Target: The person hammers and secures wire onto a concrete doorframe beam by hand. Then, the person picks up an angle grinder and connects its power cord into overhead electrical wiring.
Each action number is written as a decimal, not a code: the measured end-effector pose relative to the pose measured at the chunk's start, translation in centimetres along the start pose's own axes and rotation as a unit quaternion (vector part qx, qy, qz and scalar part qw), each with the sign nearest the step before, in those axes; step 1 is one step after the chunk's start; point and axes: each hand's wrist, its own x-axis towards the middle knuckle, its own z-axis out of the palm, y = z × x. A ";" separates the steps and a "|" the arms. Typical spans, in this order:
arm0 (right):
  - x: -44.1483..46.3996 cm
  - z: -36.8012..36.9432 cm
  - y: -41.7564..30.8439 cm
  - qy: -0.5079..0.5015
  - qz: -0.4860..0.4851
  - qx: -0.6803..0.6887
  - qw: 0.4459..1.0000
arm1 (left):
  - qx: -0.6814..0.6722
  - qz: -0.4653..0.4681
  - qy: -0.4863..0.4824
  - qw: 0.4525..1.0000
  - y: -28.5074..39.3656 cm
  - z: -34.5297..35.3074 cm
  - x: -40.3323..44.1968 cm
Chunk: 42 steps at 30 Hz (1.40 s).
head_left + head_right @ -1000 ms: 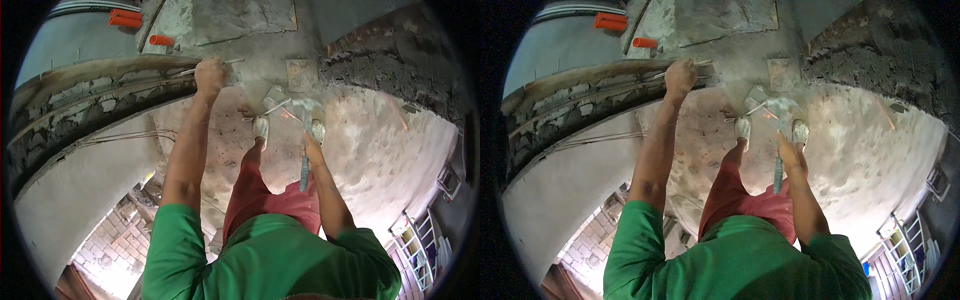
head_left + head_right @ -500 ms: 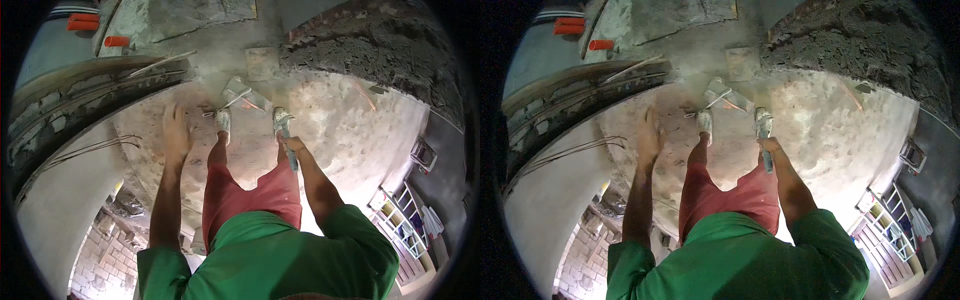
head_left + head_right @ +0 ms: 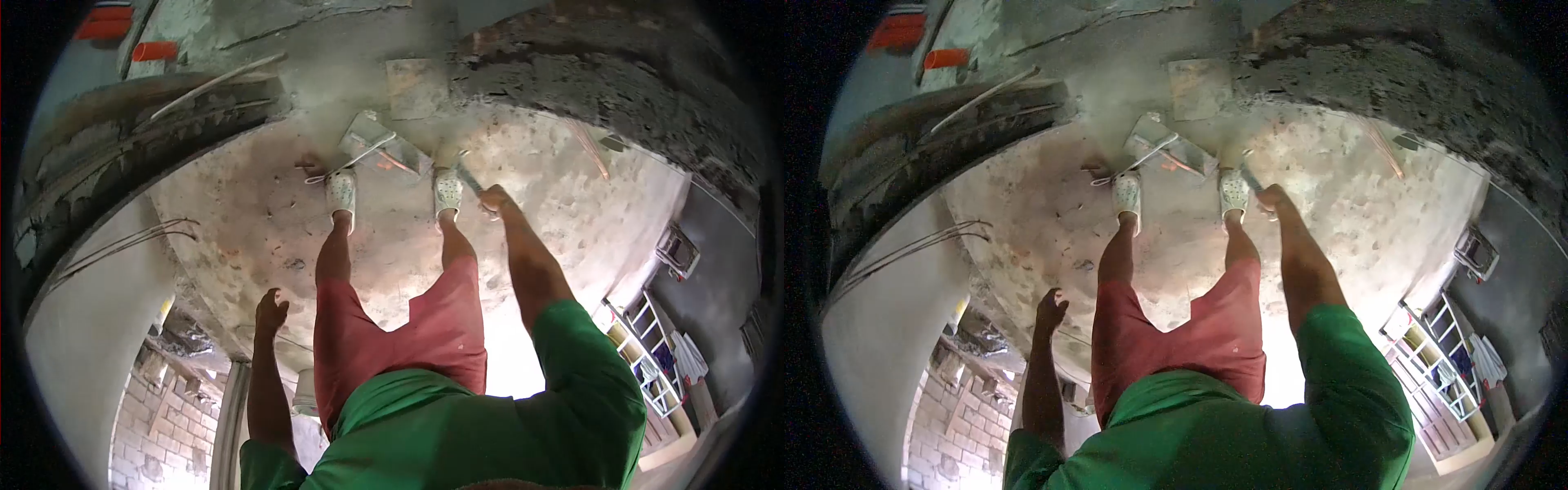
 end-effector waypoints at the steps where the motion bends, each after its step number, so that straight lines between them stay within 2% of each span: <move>1: -0.8 -0.2 -0.5 0.001 0.021 0.054 0.998 | -0.017 0.008 0.013 1.000 0.5 -0.5 0.5; 2: -1.3 -0.5 -0.6 0.004 0.043 0.107 0.993 | -0.036 0.018 0.025 0.999 1.0 -0.9 1.2; 3: 1.0 -0.5 1.8 0.006 0.010 0.144 0.989 | -0.038 0.013 0.026 0.999 1.6 -1.4 1.8; 5: 1.0 -0.7 4.5 0.033 0.008 0.242 0.970 | -0.091 0.046 0.080 0.992 2.2 -1.6 2.2; 6: 5.6 -0.8 11.2 0.075 -0.016 0.001 0.997 | -0.096 0.040 0.085 0.991 1.9 -1.0 1.4; 7: 10.1 -0.9 17.6 0.127 -0.017 -0.241 0.962 | -0.184 0.054 0.125 0.973 1.5 0.0 0.3; 8: 6.3 -0.9 18.6 0.120 0.102 -0.332 0.930 | -0.270 0.069 0.162 0.947 1.0 1.2 -1.1; 9: 5.7 -0.7 24.3 0.083 0.079 -0.357 0.927 | -0.237 0.029 0.167 0.957 -0.3 3.0 -3.4; 10: 4.6 0.3 27.4 0.038 0.121 -0.379 0.917 | -0.220 0.018 0.175 0.959 -1.1 5.3 -6.1; 11: 1.7 0.1 28.9 0.047 0.130 -0.380 0.914 | -0.045 -0.027 0.199 0.979 -3.8 9.6 -8.3; 13: -5.0 0.7 30.1 -0.035 0.146 -0.293 0.944 | -0.085 -0.099 0.105 0.986 -5.6 16.2 -14.3; 14: -8.1 0.7 29.4 -0.074 0.149 -0.245 0.955 | -0.072 -0.089 0.040 0.993 -7.8 20.4 -16.4; 15: -11.7 0.3 27.5 -0.076 0.142 -0.164 0.973 | -0.072 -0.126 -0.036 0.989 -6.5 22.0 -18.4; 16: -15.9 -0.3 24.9 -0.079 0.130 -0.079 0.985 | -0.120 -0.121 -0.078 0.982 -6.6 24.4 -19.6; 17: -18.4 -0.9 23.9 -0.068 0.126 -0.070 0.987 | -0.127 -0.123 -0.086 0.981 -4.4 24.3 -20.6; 18: -20.4 -1.3 23.1 -0.044 0.080 0.008 0.996 | -0.208 -0.154 -0.126 0.958 -6.0 26.7 -19.8; 19: -21.7 -1.2 23.1 -0.022 0.035 0.086 0.995 | -0.181 -0.115 -0.130 0.968 -6.1 26.9 -17.9; 20: -22.7 -1.0 23.7 -0.017 0.032 0.096 0.995 | -0.153 -0.080 -0.136 0.976 -6.4 26.6 -16.2; 22: -24.4 0.0 25.0 0.028 -0.019 0.209 0.977 | -0.087 0.053 -0.039 0.994 -7.4 24.5 -10.4; 23: -25.3 1.1 25.8 0.042 -0.019 0.223 0.974 | -0.002 0.115 -0.039 0.993 -8.4 22.2 -6.2; 24: -25.8 2.5 26.8 0.044 -0.017 0.232 0.971 | 0.009 0.090 0.084 0.992 -2.3 15.6 -7.4; 25: -26.2 4.3 28.1 0.059 -0.015 0.230 0.971 | 0.017 0.068 0.084 0.994 -1.2 11.6 -5.1; 26: -27.3 6.6 29.7 0.068 -0.003 0.222 0.973 | 0.044 0.112 0.147 0.982 -3.6 9.8 -1.0; 27: -29.7 8.6 30.1 0.060 -0.010 0.239 0.969 | 0.052 0.070 0.098 0.991 -5.6 6.9 1.8; 28: -31.3 10.7 30.3 0.050 0.015 0.231 0.971 | -0.098 0.105 0.113 0.983 -6.1 4.0 2.4; 29: -32.7 12.7 30.9 0.032 0.025 0.213 0.976 | -0.244 0.144 0.118 0.952 -6.3 1.0 2.9; 31: -33.7 15.9 31.8 0.013 0.035 0.200 0.979 | -0.237 0.115 0.175 0.949 -2.3 -4.0 -2.9; 34: -34.3 19.9 35.0 0.019 0.004 0.216 0.976 | -0.235 0.072 0.140 0.959 -5.8 -3.3 -5.0; 36: -34.8 21.1 36.7 0.065 -0.062 0.176 0.980 | -0.073 0.024 0.096 0.992 -10.4 0.2 -5.2; 37: -35.0 21.9 37.7 0.074 -0.054 0.190 0.977 | -0.055 0.083 0.133 0.986 -11.2 2.5 -6.3; 38: -35.0 22.6 38.8 0.120 -0.083 0.197 0.969 | -0.005 0.016 0.059 0.998 -15.6 5.0 -5.0; 39: -35.0 23.2 39.9 0.165 -0.111 0.202 0.959 | -0.056 -0.029 -0.001 0.998 -20.1 8.3 -3.4; 40: -35.3 23.5 40.5 0.168 -0.105 0.212 0.957 | -0.101 -0.080 -0.058 0.990 -23.1 11.2 -2.6; 42: -36.2 23.4 41.5 0.119 -0.059 0.278 0.951 | -0.085 -0.124 -0.077 0.986 -17.2 13.7 -8.2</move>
